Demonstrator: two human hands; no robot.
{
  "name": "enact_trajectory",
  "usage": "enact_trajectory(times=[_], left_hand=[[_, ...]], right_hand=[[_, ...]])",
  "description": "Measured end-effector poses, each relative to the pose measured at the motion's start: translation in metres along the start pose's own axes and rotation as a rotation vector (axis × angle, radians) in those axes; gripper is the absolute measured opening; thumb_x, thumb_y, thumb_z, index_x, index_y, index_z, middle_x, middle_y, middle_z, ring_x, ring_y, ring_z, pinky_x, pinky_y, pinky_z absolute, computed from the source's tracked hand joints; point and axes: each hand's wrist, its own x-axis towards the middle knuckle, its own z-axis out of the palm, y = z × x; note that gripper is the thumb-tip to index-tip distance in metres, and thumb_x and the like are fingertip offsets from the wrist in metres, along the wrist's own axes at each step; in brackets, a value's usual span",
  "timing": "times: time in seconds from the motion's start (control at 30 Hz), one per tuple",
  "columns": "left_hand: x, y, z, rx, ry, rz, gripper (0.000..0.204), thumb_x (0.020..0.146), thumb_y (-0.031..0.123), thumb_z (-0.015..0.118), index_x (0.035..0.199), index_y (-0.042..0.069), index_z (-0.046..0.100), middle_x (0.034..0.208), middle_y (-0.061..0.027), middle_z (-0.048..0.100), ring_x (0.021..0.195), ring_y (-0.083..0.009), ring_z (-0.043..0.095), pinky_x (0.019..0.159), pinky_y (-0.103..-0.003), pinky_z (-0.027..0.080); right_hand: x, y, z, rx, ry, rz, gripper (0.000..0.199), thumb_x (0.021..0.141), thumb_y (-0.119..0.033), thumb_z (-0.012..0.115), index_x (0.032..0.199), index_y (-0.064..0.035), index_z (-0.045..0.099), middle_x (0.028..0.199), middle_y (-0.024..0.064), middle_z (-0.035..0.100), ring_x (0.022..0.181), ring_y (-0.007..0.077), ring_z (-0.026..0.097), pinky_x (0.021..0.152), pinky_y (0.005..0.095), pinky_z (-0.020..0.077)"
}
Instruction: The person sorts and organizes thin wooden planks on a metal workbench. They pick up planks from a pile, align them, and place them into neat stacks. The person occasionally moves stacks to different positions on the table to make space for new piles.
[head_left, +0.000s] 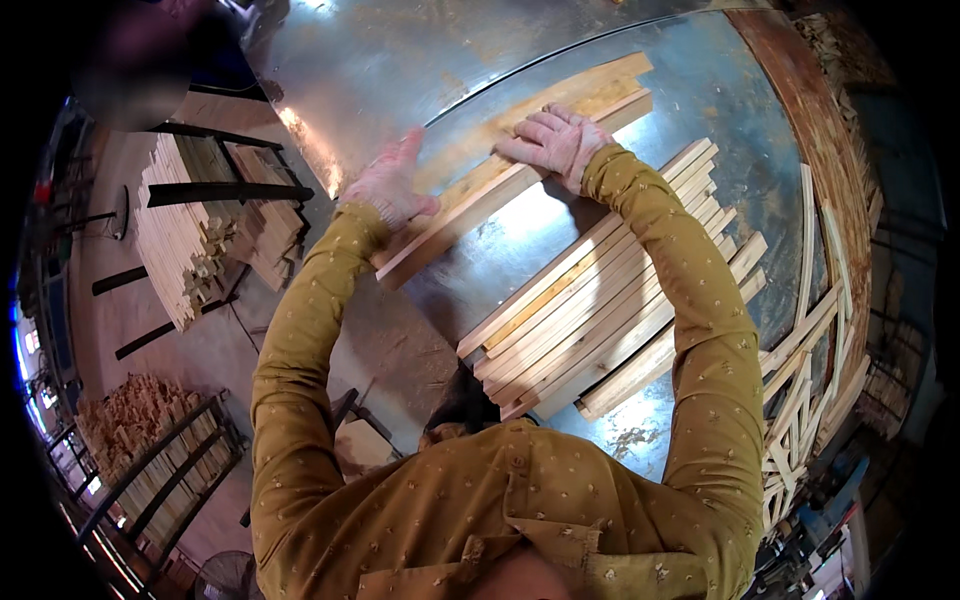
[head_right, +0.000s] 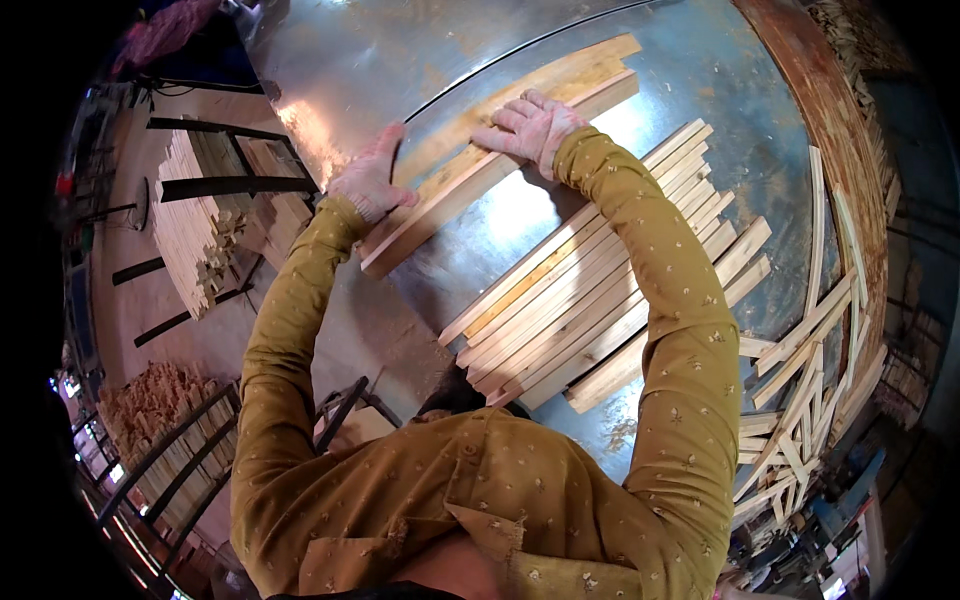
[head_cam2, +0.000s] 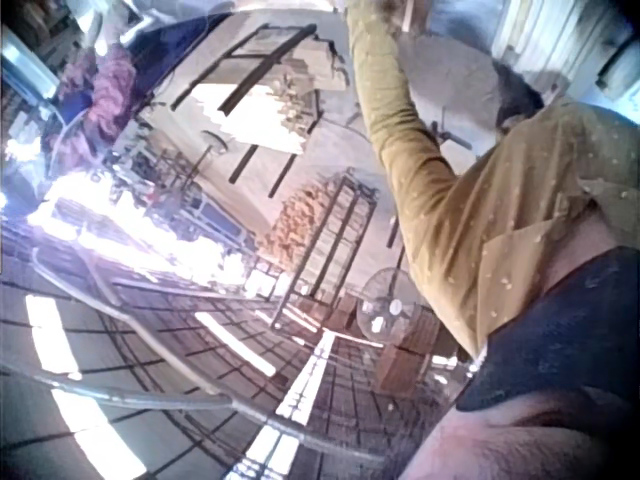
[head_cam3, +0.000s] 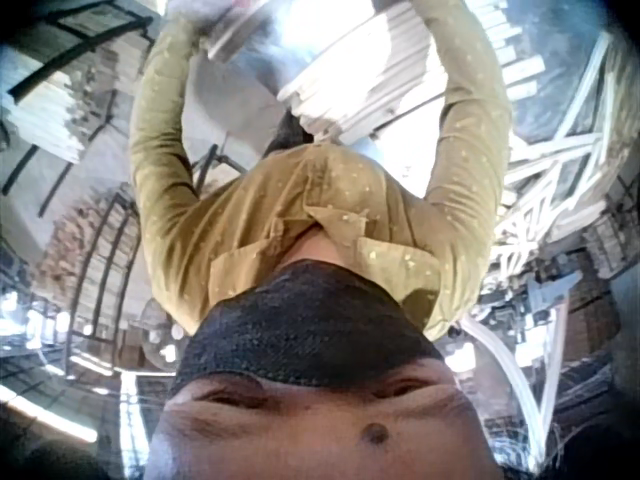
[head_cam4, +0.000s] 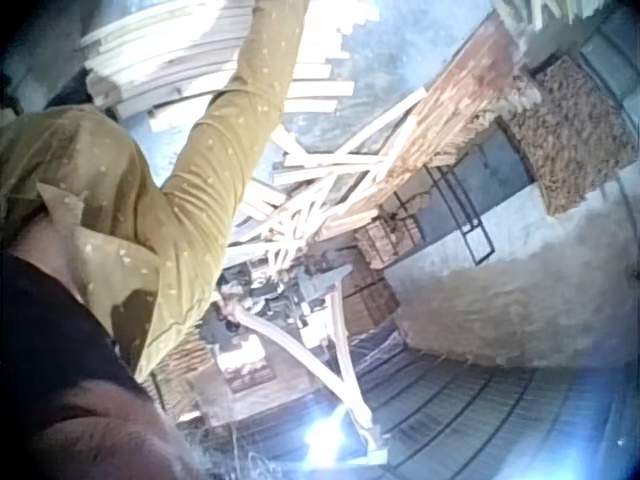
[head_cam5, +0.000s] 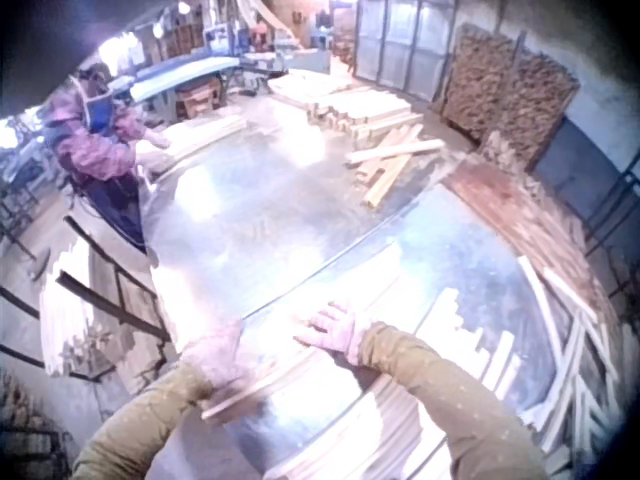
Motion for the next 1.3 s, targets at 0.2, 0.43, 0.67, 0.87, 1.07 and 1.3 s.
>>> enact_trajectory(times=[0.2,0.43,0.67,0.87,1.07,1.3], left_hand=[[0.006,0.014,-0.009,-0.151,-0.286,-0.084,0.058,0.078,0.028,0.075,0.131,0.011,0.057,0.129,-0.0188,0.056,0.117,-0.0362,0.055,0.094,-0.042,0.047],[0.011,-0.050,-0.003,0.021,0.146,-0.017,0.044,0.083,0.029,0.070,0.121,0.008,0.060,0.107,-0.0195,0.065,0.103,-0.0352,0.063,0.091,-0.043,0.048],[-0.011,-0.041,-0.001,-0.064,0.037,0.161,0.039,0.084,0.025,0.066,0.115,0.003,0.061,0.110,-0.0219,0.063,0.107,-0.0389,0.059,0.092,-0.043,0.047],[-0.034,-0.072,0.030,-0.109,0.050,0.471,0.065,0.087,0.042,0.065,0.132,-0.002,0.049,0.127,-0.0269,0.056,0.118,-0.0414,0.054,0.101,-0.046,0.043],[-0.046,-0.026,0.066,0.383,0.266,0.110,0.083,0.075,0.032,0.077,0.143,0.008,0.037,0.132,-0.0210,0.053,0.117,-0.0420,0.054,0.096,-0.051,0.046],[-0.024,-0.080,0.032,0.523,0.159,0.159,0.083,0.087,0.044,0.064,0.144,-0.005,0.029,0.137,-0.0304,0.046,0.121,-0.0483,0.048,0.101,-0.050,0.042]], right_hand=[[0.013,-0.014,0.010,-0.103,-0.233,0.136,0.050,0.080,-0.019,0.065,0.129,-0.0150,0.051,0.122,0.0049,0.058,0.119,0.0244,0.055,0.109,0.0386,0.0366],[0.019,-0.035,-0.010,-0.027,-0.257,0.157,0.044,0.078,-0.024,0.070,0.118,-0.0136,0.057,0.122,0.0074,0.059,0.121,0.0253,0.053,0.110,0.0425,0.0351],[0.016,-0.039,0.001,0.114,-0.283,0.263,0.034,0.079,-0.014,0.067,0.112,-0.0232,0.068,0.120,0.0065,0.061,0.116,0.0260,0.059,0.092,0.0404,0.0527],[0.028,-0.043,-0.035,0.075,-0.242,0.312,0.022,0.081,-0.013,0.067,0.102,-0.0137,0.071,0.103,0.0073,0.070,0.091,0.0244,0.070,0.079,0.0476,0.0576],[-0.085,-0.089,-0.021,0.179,0.633,0.787,0.040,0.086,-0.027,0.065,0.118,-0.0056,0.057,0.120,0.0154,0.060,0.105,0.0306,0.060,0.092,0.0500,0.0497],[-0.252,-0.241,0.052,0.436,0.314,1.992,0.101,0.073,-0.044,0.078,0.146,0.0033,0.026,0.139,0.0284,0.040,0.125,0.0445,0.044,0.106,0.0503,0.0385]])
